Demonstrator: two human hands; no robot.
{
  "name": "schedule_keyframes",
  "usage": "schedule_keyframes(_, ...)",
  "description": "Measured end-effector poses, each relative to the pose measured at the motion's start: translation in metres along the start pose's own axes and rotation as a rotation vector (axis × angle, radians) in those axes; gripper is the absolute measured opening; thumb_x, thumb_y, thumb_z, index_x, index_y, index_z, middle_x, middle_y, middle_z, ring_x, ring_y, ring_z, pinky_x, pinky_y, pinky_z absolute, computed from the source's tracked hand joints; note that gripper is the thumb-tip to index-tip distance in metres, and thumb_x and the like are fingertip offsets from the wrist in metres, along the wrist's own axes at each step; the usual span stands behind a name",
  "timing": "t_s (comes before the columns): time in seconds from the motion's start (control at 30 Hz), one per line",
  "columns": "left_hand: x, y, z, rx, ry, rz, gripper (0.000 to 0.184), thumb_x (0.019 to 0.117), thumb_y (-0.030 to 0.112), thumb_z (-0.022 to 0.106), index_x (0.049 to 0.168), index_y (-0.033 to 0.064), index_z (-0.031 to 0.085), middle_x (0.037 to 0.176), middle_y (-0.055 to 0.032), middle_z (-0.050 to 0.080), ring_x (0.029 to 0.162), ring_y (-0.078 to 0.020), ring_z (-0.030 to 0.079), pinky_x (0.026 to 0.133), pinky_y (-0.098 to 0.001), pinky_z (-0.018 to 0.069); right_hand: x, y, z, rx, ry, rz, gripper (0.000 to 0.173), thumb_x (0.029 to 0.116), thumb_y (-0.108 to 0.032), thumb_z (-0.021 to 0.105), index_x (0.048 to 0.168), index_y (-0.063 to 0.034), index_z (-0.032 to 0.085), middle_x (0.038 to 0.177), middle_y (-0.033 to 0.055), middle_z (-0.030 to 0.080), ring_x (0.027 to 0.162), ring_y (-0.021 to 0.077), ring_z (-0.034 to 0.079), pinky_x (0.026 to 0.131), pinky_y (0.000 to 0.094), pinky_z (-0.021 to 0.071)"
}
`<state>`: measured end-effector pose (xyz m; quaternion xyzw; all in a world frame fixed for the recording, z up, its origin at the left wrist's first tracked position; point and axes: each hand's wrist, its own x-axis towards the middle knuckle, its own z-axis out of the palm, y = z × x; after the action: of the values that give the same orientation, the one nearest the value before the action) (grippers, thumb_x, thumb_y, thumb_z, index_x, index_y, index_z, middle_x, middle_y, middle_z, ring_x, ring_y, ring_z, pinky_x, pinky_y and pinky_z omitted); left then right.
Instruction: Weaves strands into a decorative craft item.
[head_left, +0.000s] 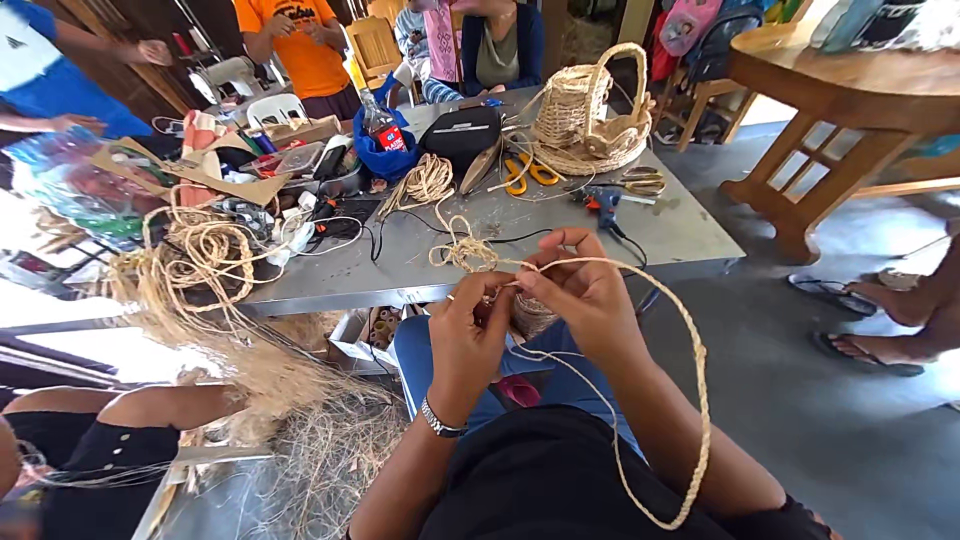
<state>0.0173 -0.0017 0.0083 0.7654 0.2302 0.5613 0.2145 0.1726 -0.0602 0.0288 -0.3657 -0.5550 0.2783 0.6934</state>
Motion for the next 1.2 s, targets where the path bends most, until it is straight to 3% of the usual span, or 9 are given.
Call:
schedule_keyframes(0.23, -0.003, 0.004, 0.009, 0.121, 0.051, 0.029, 0.014, 0.0971, 0.012, 0.065, 0.102, 0.0035, 0.076, 0.089, -0.0048, 0.071, 0.064, -0.0045, 0.060, 0.057, -0.0204, 0.0522, -0.001, 0.011, 0.009, 0.175, 0.058, 0.078, 0.027, 0.0922, -0.006, 0.072, 0.116, -0.0086, 0.060, 0.095, 0.0038, 0.067, 0.079, 0.0117, 0.066, 0.074, 0.0274, 0.0584)
schedule_keyframes(0.37, -0.009, 0.007, 0.007, 0.057, -0.022, 0.025, 0.026, 0.0994, 0.015, 0.065, 0.120, 0.0008, 0.071, 0.103, -0.0095, 0.071, 0.072, -0.0065, 0.064, 0.062, -0.0212, 0.0557, 0.005, 0.009, 0.006, 0.037, 0.090, 0.028, 0.029, 0.0913, -0.004, 0.073, 0.115, -0.0053, 0.056, 0.096, 0.0040, 0.071, 0.085, 0.0126, 0.071, 0.081, 0.0294, 0.0622)
schedule_keyframes(0.47, -0.011, 0.011, -0.001, 0.151, 0.069, 0.078, 0.031, 0.0965, 0.021, 0.071, 0.124, 0.0063, 0.071, 0.112, -0.0120, 0.065, 0.085, -0.0099, 0.063, 0.071, -0.0223, 0.0553, 0.017, -0.002, -0.013, -0.265, -0.039, 0.051, 0.036, 0.0908, -0.016, 0.077, 0.120, -0.0070, 0.057, 0.097, -0.0006, 0.072, 0.084, 0.0075, 0.071, 0.077, 0.0246, 0.0614)
schedule_keyframes(0.53, -0.006, 0.014, -0.012, 0.307, 0.139, 0.137, 0.036, 0.0928, 0.028, 0.074, 0.122, 0.0088, 0.067, 0.117, -0.0138, 0.060, 0.106, -0.0211, 0.057, 0.090, -0.0351, 0.0494, 0.028, -0.011, -0.024, -0.440, -0.211, 0.062, 0.038, 0.0899, -0.023, 0.077, 0.119, -0.0071, 0.059, 0.095, -0.0006, 0.071, 0.083, 0.0061, 0.070, 0.075, 0.0241, 0.0603)
schedule_keyframes(0.63, 0.006, 0.019, -0.032, 0.426, -0.117, 0.169, 0.050, 0.0946, 0.030, 0.070, 0.139, 0.0092, 0.057, 0.134, -0.0093, 0.064, 0.131, -0.0292, 0.054, 0.111, -0.0578, 0.0363, 0.039, -0.021, -0.026, -0.528, -0.474, 0.037, 0.037, 0.0915, -0.026, 0.076, 0.119, -0.0065, 0.062, 0.094, -0.0003, 0.071, 0.083, 0.0037, 0.069, 0.077, 0.0225, 0.0589)
schedule_keyframes(0.73, 0.018, 0.016, -0.041, 0.272, -0.396, 0.000, 0.047, 0.0974, 0.028, 0.068, 0.138, 0.0079, 0.055, 0.104, 0.0005, 0.074, 0.102, -0.0123, 0.069, 0.103, -0.0449, 0.0484, 0.043, -0.024, -0.021, -0.528, -0.550, 0.054, 0.033, 0.0914, -0.024, 0.076, 0.118, -0.0082, 0.062, 0.095, -0.0013, 0.070, 0.083, 0.0027, 0.068, 0.078, 0.0216, 0.0584)
schedule_keyframes(0.83, 0.026, 0.011, -0.043, -0.005, -0.500, -0.201, 0.040, 0.0984, 0.023, 0.067, 0.130, 0.0025, 0.054, 0.097, -0.0029, 0.073, 0.086, -0.0104, 0.072, 0.080, -0.0300, 0.0609, 0.044, -0.021, -0.020, -0.518, -0.519, 0.029, 0.029, 0.0921, -0.021, 0.073, 0.115, -0.0078, 0.061, 0.093, -0.0012, 0.070, 0.082, 0.0021, 0.068, 0.077, 0.0202, 0.0579)
schedule_keyframes(1.03, 0.022, 0.005, -0.028, -0.202, -0.308, -0.284, 0.024, 0.1004, 0.024, 0.066, 0.111, 0.0026, 0.065, 0.093, -0.0029, 0.068, 0.069, -0.0075, 0.066, 0.062, -0.0233, 0.0584, 0.041, -0.016, -0.013, -0.534, -0.420, -0.024, 0.032, 0.0924, -0.019, 0.072, 0.120, -0.0097, 0.059, 0.099, -0.0005, 0.070, 0.082, 0.0034, 0.068, 0.075, 0.0211, 0.0584)
schedule_keyframes(1.2, 0.024, 0.000, -0.024, -0.152, -0.181, -0.180, 0.013, 0.1005, 0.017, 0.064, 0.102, 0.0063, 0.072, 0.086, -0.0002, 0.071, 0.078, -0.0079, 0.068, 0.072, -0.0262, 0.0584, 0.039, -0.018, -0.008, -0.556, -0.388, -0.061, 0.039, 0.0871, -0.007, 0.075, 0.121, -0.0062, 0.055, 0.095, 0.0027, 0.065, 0.076, 0.0064, 0.066, 0.069, 0.0237, 0.0597)
